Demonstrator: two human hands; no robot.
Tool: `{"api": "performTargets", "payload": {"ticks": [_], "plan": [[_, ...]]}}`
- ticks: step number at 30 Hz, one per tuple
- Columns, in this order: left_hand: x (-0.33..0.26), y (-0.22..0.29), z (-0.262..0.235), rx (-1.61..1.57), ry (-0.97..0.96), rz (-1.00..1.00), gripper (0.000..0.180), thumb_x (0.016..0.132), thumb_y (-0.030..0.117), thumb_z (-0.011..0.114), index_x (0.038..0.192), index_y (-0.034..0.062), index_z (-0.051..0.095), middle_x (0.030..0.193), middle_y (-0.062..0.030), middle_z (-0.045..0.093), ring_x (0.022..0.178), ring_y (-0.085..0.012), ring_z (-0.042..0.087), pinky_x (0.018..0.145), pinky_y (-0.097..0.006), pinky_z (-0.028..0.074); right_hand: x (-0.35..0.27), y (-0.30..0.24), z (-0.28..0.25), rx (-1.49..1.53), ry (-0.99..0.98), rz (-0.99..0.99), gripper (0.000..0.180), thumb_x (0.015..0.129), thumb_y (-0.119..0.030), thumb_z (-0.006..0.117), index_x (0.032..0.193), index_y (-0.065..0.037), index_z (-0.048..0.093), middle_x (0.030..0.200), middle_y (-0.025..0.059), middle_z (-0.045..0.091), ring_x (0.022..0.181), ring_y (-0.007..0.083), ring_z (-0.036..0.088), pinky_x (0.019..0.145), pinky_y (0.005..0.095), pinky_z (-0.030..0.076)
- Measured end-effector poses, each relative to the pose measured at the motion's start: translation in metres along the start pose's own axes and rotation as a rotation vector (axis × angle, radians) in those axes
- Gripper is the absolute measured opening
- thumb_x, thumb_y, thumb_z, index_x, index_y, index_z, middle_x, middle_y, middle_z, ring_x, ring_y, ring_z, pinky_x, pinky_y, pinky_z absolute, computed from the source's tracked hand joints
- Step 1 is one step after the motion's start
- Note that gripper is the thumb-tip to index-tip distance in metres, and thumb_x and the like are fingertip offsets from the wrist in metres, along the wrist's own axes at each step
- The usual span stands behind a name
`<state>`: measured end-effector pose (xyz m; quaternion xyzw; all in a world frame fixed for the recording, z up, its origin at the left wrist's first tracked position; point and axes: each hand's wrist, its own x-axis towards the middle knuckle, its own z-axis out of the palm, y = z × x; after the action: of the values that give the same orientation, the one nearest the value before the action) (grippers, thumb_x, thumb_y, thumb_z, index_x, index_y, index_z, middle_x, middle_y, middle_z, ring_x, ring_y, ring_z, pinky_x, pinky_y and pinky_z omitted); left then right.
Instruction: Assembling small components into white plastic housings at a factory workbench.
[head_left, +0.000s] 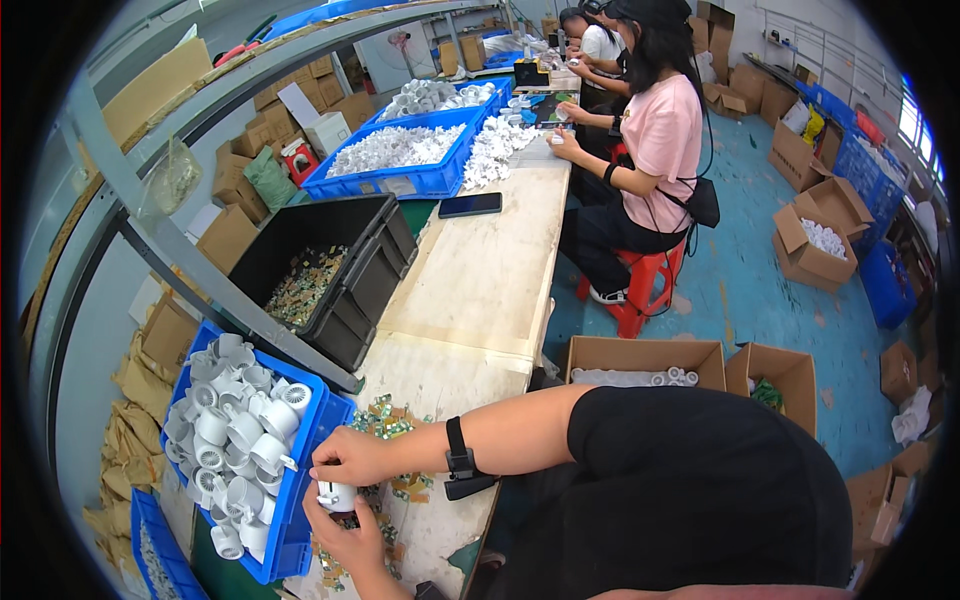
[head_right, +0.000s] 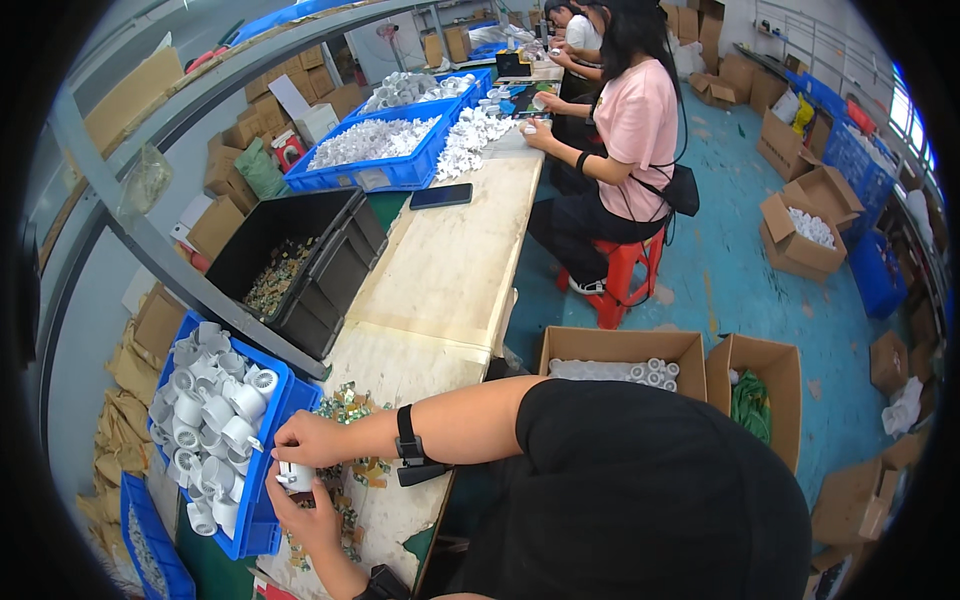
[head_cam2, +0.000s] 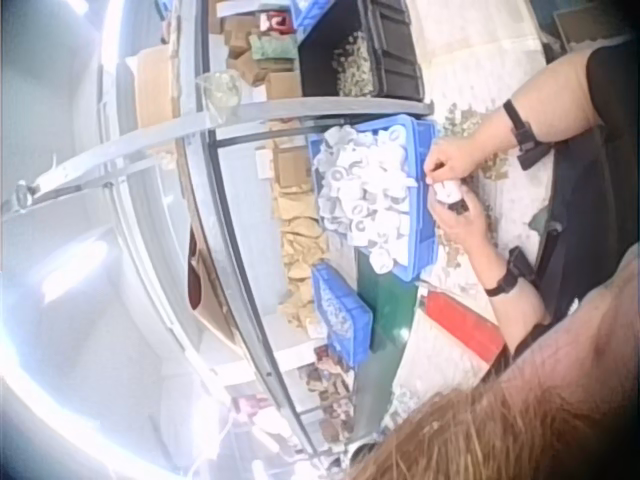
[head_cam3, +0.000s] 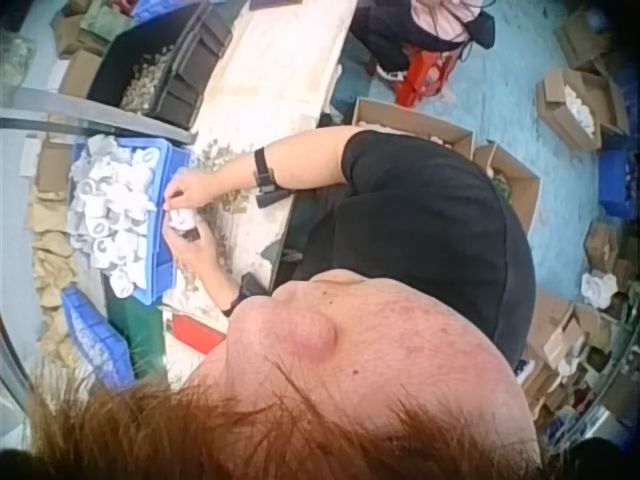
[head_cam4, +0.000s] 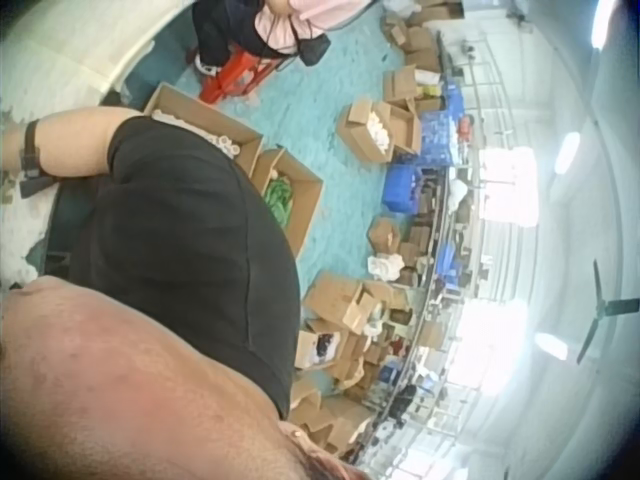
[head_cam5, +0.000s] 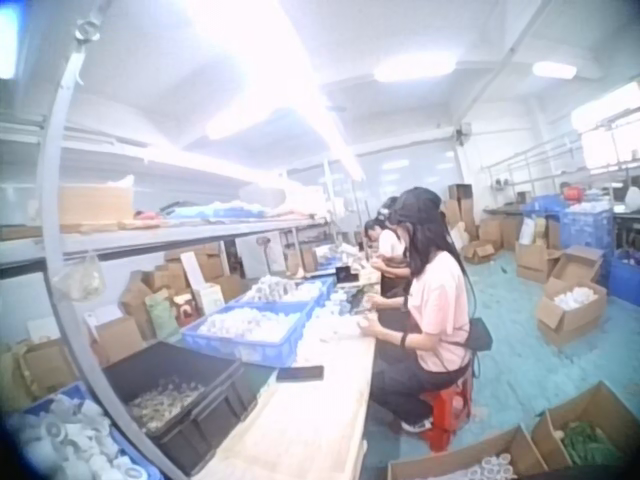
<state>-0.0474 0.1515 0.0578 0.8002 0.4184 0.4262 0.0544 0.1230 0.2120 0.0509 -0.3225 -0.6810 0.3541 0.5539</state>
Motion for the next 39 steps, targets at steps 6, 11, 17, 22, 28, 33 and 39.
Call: {"api": "performTargets", "payload": {"ticks": [6, 11, 17, 22, 28, 33, 39], "plan": [[-0.002, -0.001, 0.0, -0.036, -0.012, -0.054, 0.059, 0.083, 0.009, 0.071, 0.139, -0.002, 0.055, 0.125, -0.0209, 0.064, 0.11, -0.0362, 0.064, 0.092, -0.042, 0.053, 0.0, 0.0, 0.001, 0.007, 0.003, 0.015, 0.03, 0.094, -0.022, 0.07, 0.077, 0.002, 0.071, 0.066, 0.0137, 0.068, 0.055, 0.02, 0.059, 0.055, 0.0375, 0.046], [-0.001, 0.001, 0.0, -0.044, -0.014, -0.056, 0.059, 0.083, 0.009, 0.071, 0.14, -0.0012, 0.055, 0.125, -0.02, 0.064, 0.109, -0.0342, 0.065, 0.088, -0.041, 0.055, 0.001, 0.001, 0.0, 0.0, 0.002, -0.004, 0.031, 0.095, -0.023, 0.069, 0.075, 0.001, 0.071, 0.065, 0.0141, 0.067, 0.054, 0.022, 0.059, 0.055, 0.0377, 0.046], [-0.001, -0.002, 0.001, -0.072, -0.024, -0.082, 0.059, 0.084, 0.011, 0.071, 0.139, -0.001, 0.055, 0.124, -0.0191, 0.064, 0.106, -0.0317, 0.066, 0.084, -0.039, 0.057, 0.001, 0.002, 0.001, 0.001, 0.002, -0.024, 0.031, 0.098, -0.02, 0.068, 0.076, 0.002, 0.068, 0.061, 0.0089, 0.062, 0.054, 0.0126, 0.05, 0.053, 0.0343, 0.042], [0.0, 0.009, -0.001, -0.116, -0.036, -0.126, 0.058, 0.084, 0.011, 0.072, 0.139, -0.001, 0.056, 0.124, -0.0193, 0.064, 0.107, -0.032, 0.066, 0.085, -0.039, 0.056, 0.0, 0.003, 0.001, 0.001, 0.0, -0.035, 0.031, 0.098, -0.02, 0.068, 0.076, 0.002, 0.068, 0.061, 0.0096, 0.063, 0.054, 0.0131, 0.051, 0.053, 0.0344, 0.043], [0.002, 0.014, -0.003, -0.09, -0.035, -0.122, 0.058, 0.084, 0.011, 0.072, 0.138, -0.0015, 0.056, 0.124, -0.0207, 0.064, 0.108, -0.0352, 0.065, 0.091, -0.042, 0.054, 0.0, 0.003, 0.001, -0.02, 0.004, -0.048, 0.031, 0.097, -0.021, 0.068, 0.075, 0.002, 0.068, 0.061, 0.0103, 0.063, 0.053, 0.0152, 0.053, 0.053, 0.0351, 0.043], [0.002, 0.012, -0.002, -0.088, -0.036, -0.127, 0.058, 0.084, 0.011, 0.073, 0.138, -0.0016, 0.056, 0.124, -0.0217, 0.065, 0.109, -0.0372, 0.064, 0.095, -0.044, 0.052, 0.001, 0.003, 0.001, -0.035, 0.014, -0.064, 0.031, 0.097, -0.021, 0.068, 0.075, 0.002, 0.068, 0.061, 0.0115, 0.064, 0.052, 0.0178, 0.054, 0.052, 0.036, 0.043], [0.0, 0.007, -0.001, -0.079, -0.033, -0.118, 0.056, 0.085, 0.012, 0.073, 0.137, -0.0013, 0.056, 0.122, -0.0203, 0.065, 0.108, -0.0351, 0.065, 0.09, -0.041, 0.053, 0.001, 0.004, 0.001, -0.033, 0.017, -0.06, 0.031, 0.097, -0.021, 0.068, 0.075, 0.002, 0.068, 0.061, 0.0128, 0.063, 0.052, 0.0191, 0.055, 0.052, 0.0364, 0.043]]}}
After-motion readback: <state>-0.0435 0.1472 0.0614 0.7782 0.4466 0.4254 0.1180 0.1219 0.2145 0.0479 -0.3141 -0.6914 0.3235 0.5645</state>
